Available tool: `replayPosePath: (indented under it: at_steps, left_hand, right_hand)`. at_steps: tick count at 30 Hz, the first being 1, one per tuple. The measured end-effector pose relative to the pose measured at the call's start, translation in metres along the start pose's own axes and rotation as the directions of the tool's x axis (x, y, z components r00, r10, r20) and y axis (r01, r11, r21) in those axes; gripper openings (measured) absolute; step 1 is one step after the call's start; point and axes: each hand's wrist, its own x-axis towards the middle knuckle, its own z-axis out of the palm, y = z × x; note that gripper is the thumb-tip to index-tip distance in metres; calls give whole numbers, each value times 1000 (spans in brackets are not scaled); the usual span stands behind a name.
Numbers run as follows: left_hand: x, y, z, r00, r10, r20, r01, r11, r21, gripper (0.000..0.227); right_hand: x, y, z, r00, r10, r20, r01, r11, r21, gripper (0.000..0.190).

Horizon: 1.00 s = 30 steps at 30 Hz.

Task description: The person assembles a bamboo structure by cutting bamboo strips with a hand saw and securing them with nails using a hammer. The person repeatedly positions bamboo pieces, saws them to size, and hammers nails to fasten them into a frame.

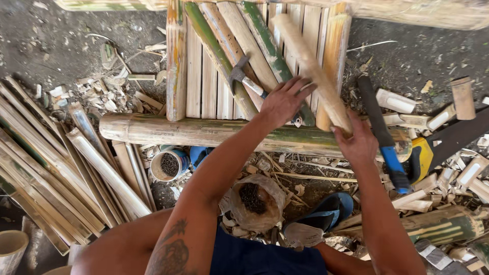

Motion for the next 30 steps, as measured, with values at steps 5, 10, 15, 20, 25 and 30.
replayPosePath:
  at_steps: [5,10,15,20,25,30]
  left_hand:
    - [63,-27,15,961,95,259,-143,974,174,76]
    - [83,-48,15,921,56,385,-144,968,204,76]
    - [79,-57,16,939,112,326,-193,955,226,81]
    - [78,-57,28,944,85,319,-175,948,266,77]
    - [83,-62,35,965,112,235,-172,953,250,72]
    - [76,-68,32,959,155,238,-210,952,224,74]
  right_hand:
    - [21,-16,43,997,13,82,-14,1000,15,65]
    - [28,-25,46,999,-12,36,12,1000,10,73]
    - [7,-16,25,1000,-29,2,29,996,90,71]
    - [-2,-15,31,990,100,98,-114,982,153,66]
    - [4,-15,29,961,207,186,-242,951,190,65]
    - [3,21,-23,993,110,31,-108,992,-65,56]
